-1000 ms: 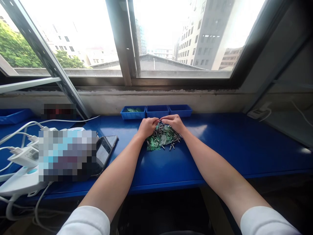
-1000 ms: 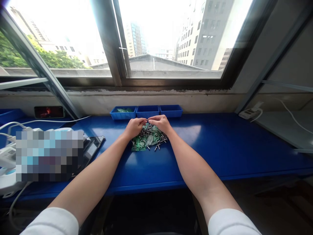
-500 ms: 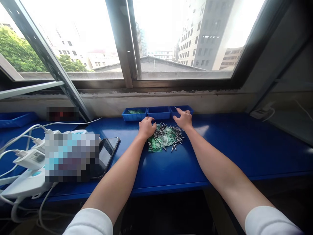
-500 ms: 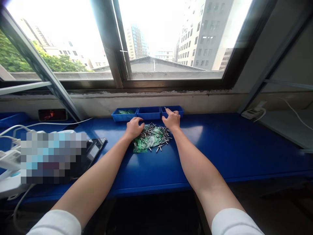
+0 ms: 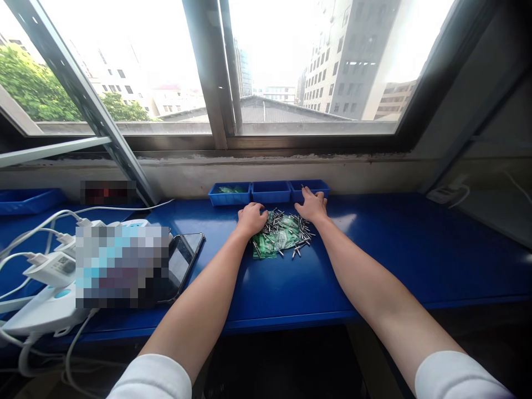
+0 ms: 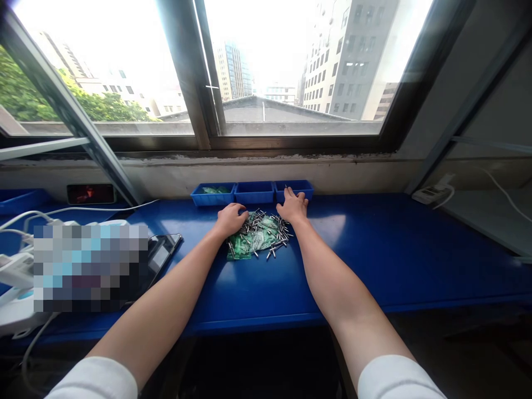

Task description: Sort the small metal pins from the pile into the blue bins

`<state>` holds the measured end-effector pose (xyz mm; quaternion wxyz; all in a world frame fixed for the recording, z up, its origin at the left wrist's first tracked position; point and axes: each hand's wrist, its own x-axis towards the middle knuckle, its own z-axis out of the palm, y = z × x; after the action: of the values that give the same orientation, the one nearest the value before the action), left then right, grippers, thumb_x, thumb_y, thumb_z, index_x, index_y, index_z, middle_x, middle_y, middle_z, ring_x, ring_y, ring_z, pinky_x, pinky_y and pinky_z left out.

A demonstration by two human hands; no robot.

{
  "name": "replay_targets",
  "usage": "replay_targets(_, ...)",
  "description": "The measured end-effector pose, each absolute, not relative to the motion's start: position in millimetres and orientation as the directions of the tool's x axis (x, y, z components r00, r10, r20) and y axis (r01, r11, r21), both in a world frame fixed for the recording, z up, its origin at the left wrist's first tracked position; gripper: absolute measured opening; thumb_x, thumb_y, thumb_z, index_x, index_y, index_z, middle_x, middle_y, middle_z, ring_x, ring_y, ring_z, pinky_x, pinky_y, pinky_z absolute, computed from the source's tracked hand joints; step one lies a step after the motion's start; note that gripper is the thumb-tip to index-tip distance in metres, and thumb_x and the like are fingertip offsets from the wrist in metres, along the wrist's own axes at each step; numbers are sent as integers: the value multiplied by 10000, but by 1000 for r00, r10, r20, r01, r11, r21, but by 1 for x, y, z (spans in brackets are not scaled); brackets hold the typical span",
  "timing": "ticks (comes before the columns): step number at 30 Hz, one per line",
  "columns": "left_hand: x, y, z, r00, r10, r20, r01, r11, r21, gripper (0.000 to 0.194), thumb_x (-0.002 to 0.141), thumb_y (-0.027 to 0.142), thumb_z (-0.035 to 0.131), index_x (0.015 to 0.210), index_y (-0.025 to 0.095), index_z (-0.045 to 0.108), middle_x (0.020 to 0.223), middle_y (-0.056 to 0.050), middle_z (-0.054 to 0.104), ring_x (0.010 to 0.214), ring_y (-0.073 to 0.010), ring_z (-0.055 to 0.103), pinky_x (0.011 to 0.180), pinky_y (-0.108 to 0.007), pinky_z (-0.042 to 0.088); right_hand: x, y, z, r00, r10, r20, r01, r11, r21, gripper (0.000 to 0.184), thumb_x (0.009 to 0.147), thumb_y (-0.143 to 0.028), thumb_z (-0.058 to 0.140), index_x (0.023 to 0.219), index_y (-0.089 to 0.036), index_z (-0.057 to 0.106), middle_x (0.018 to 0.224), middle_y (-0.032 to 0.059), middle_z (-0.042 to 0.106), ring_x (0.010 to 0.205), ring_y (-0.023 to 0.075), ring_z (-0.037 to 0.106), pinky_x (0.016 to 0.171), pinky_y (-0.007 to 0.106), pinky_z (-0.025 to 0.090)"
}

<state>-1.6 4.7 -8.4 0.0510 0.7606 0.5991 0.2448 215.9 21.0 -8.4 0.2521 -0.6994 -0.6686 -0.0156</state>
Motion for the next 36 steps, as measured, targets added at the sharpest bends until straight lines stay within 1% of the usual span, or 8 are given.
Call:
replay_targets(6, -3, 8, -11, 196, 939, 284, 883, -295, 364, 410, 837, 453, 428, 1097, 197, 616, 1253, -107, 555, 1162, -290, 482, 955, -391, 362, 214, 19, -11, 127, 898, 421, 925, 45, -376, 641, 760, -457, 531, 1340, -211, 414, 1454, 96, 296, 1158, 363, 340, 929, 511, 322)
replay_targets(10, -3, 7, -12, 204, 944, 259, 886, -290, 362, 454, 841, 484, 417, 1132, 189, 604, 1283, -114, 535, 1188, -295, 459, 961, -394, 348, 204, 13, -6, 95, 870, 483, 884, 150, -444, 434, 797, -389, 482, 1159, -172, 581, 1218, 122, 531, 1098, 301, 437, 906, 416, 372)
replay_targets(13, -2, 5, -12, 203, 942, 266, 883, -294, 366, 446, 842, 484, 417, 1125, 199, 611, 1255, -105, 560, 1173, -292, 471, 969, -402, 327, 193, 7, -4, -50, 913, 405, 864, 243, -441, 344, 778, -420, 513, 979, -182, 658, 1016, 96, 612, 965, 243, 532, 863, 358, 396)
replay_targets(17, -1, 2, -13, 191, 943, 273, 882, -287, 373, 394, 838, 451, 428, 1068, 209, 639, 1153, -92, 622, 1097, -275, 523, 954, -409, 320, 179, 3, -6, -183, 941, 284, 879, 286, -381, 432, 746, -542, 539, 969, -197, 673, 1023, 99, 632, 982, 262, 549, 852, 357, 389)
replay_targets(20, -1, 2, -12, 189, 942, 277, 880, -288, 379, 362, 830, 434, 441, 1025, 215, 653, 1117, -85, 638, 1066, -266, 538, 939, -400, 323, 173, 1, -7, -208, 946, 247, 869, 295, -397, 385, 770, -510, 528, 953, -209, 683, 1013, 88, 658, 956, 251, 578, 816, 330, 406)
replay_targets(24, 0, 2, -13, 192, 939, 287, 879, -294, 376, 346, 828, 428, 445, 1000, 218, 660, 1095, -88, 645, 1052, -267, 543, 924, -395, 328, 173, 0, -9, -212, 935, 284, 815, 329, -476, 275, 763, -437, 559, 852, -222, 707, 900, 49, 698, 870, 221, 616, 748, 296, 437)
replay_targets(29, 0, 2, -13, 204, 937, 284, 880, -303, 365, 351, 832, 424, 435, 1006, 215, 656, 1096, -88, 645, 1045, -262, 542, 921, -392, 333, 176, 1, -9, -197, 928, 316, 748, 350, -564, 199, 729, -386, 615, 746, -220, 725, 804, 45, 712, 785, 209, 637, 715, 287, 459)
replay_targets(36, -1, 2, -13, 208, 932, 296, 874, -313, 372, 364, 827, 446, 441, 1015, 219, 655, 1089, -86, 644, 1048, -273, 542, 915, -400, 337, 176, 1, -6, -167, 924, 343, 660, 363, -657, 123, 675, -310, 664, 713, -209, 722, 751, 28, 706, 733, 186, 642, 665, 264, 475)
